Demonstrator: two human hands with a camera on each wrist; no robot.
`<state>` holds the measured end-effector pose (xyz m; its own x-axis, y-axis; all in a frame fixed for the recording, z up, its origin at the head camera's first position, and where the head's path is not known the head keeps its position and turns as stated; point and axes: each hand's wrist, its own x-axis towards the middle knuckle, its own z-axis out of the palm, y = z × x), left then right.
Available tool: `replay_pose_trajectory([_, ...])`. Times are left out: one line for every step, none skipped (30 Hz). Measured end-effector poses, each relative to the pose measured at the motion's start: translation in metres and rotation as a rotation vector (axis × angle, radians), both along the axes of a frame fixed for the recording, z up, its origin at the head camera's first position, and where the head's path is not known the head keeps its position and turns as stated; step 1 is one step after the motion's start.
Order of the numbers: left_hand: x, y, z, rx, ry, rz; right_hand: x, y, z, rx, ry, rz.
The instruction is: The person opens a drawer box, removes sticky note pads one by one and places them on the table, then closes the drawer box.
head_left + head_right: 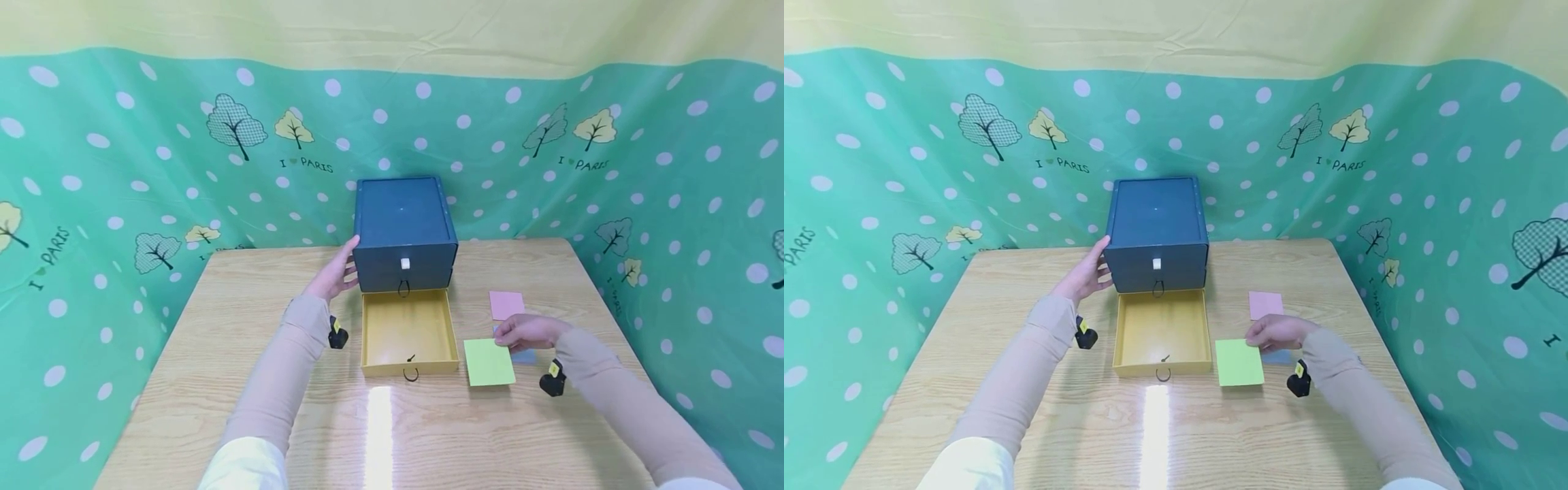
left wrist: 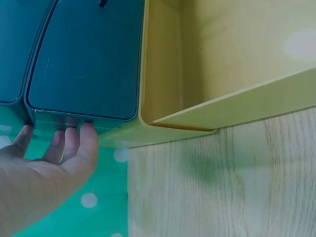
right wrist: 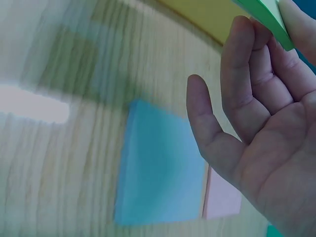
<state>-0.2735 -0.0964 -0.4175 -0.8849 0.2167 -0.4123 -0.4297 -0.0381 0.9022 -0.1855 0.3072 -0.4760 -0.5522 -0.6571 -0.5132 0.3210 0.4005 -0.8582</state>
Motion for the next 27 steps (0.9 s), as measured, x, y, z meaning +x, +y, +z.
replay_pose_trajectory([0.000, 0.000, 0.000, -0.001, 0.001, 0.000, 0.001, 0.003, -0.001, 0.006, -0.001, -0.002])
replay_pose_trajectory([0.000, -0.001, 0.001, -0.003, 0.004, -0.002, 0.002, 0.006, -0.001, 0.011, 0.003, -0.005])
replay_pose_trajectory([-0.001, -0.001, 0.001, -0.005, 0.006, -0.003, 0.004, 0.009, -0.001, 0.017, 0.006, -0.010])
replay_pose_trajectory([-0.001, -0.001, 0.001, -0.004, 0.005, -0.004, 0.005, 0.012, -0.002, 0.022, 0.010, -0.016])
replay_pose_trajectory([-0.001, -0.001, 0.001, -0.004, 0.006, -0.005, 0.006, 0.014, -0.002, 0.025, 0.015, -0.020])
replay_pose_trajectory([-0.002, -0.001, 0.001, -0.004, 0.004, -0.005, 0.007, 0.017, -0.002, 0.028, 0.019, -0.023])
replay_pose_trajectory([-0.002, -0.001, 0.001, -0.004, 0.003, -0.007, 0.009, 0.019, -0.002, 0.035, 0.023, -0.028])
replay_pose_trajectory([-0.002, -0.001, 0.001, -0.004, 0.002, -0.009, 0.010, 0.022, -0.002, 0.040, 0.026, -0.030])
replay_pose_trajectory([-0.002, -0.001, 0.001, -0.003, -0.001, -0.007, 0.011, 0.024, -0.002, 0.048, 0.029, -0.033])
replay_pose_trajectory([-0.003, -0.001, 0.001, 0.000, -0.004, -0.004, 0.012, 0.026, -0.002, 0.055, 0.029, -0.038])
replay_pose_trajectory([-0.003, 0.000, 0.001, 0.000, -0.006, -0.003, 0.013, 0.028, -0.002, 0.063, 0.027, -0.043])
replay_pose_trajectory([-0.003, 0.000, 0.001, 0.000, -0.005, -0.004, 0.014, 0.030, -0.002, 0.071, 0.026, -0.046])
replay_pose_trajectory([-0.003, 0.000, 0.001, 0.000, -0.003, -0.005, 0.015, 0.032, -0.001, 0.080, 0.029, -0.049])
replay_pose_trajectory([-0.003, 0.000, 0.001, -0.002, 0.000, -0.005, 0.016, 0.033, -0.002, 0.087, 0.028, -0.052])
replay_pose_trajectory([-0.003, 0.000, 0.001, -0.003, 0.002, -0.005, 0.017, 0.035, -0.002, 0.093, 0.028, -0.058])
replay_pose_trajectory([-0.003, 0.000, 0.002, -0.004, 0.006, -0.007, 0.018, 0.036, -0.002, 0.098, 0.027, -0.061])
replay_pose_trajectory([-0.003, 0.000, 0.002, -0.005, 0.009, -0.010, 0.019, 0.038, -0.003, 0.101, 0.027, -0.063])
replay_pose_trajectory([-0.002, 0.000, 0.002, -0.005, 0.011, -0.012, 0.020, 0.039, -0.004, 0.104, 0.029, -0.064])
replay_pose_trajectory([-0.002, 0.000, 0.003, -0.004, 0.011, -0.012, 0.021, 0.040, -0.005, 0.106, 0.028, -0.071])
replay_pose_trajectory([-0.002, 0.000, 0.003, -0.005, 0.013, -0.014, 0.022, 0.042, -0.007, 0.107, 0.021, -0.077])
replay_pose_trajectory([-0.001, 0.000, 0.002, -0.003, 0.012, -0.013, 0.024, 0.043, -0.009, 0.106, 0.014, -0.081])
replay_pose_trajectory([-0.001, 0.000, 0.002, -0.001, 0.010, -0.012, 0.025, 0.043, -0.011, 0.107, 0.011, -0.084])
replay_pose_trajectory([-0.001, 0.000, 0.002, 0.000, 0.009, -0.011, 0.026, 0.044, -0.013, 0.105, 0.007, -0.087])
replay_pose_trajectory([-0.001, -0.001, 0.002, 0.001, 0.009, -0.011, 0.027, 0.045, -0.014, 0.102, 0.005, -0.091])
replay_pose_trajectory([-0.001, -0.001, 0.001, 0.001, 0.008, -0.010, 0.028, 0.045, -0.016, 0.099, 0.000, -0.097])
replay_pose_trajectory([-0.001, -0.001, 0.001, 0.002, 0.007, -0.009, 0.029, 0.045, -0.018, 0.096, -0.003, -0.100])
replay_pose_trajectory([-0.001, -0.001, 0.000, 0.004, 0.006, -0.006, 0.030, 0.046, -0.019, 0.095, 0.002, -0.104])
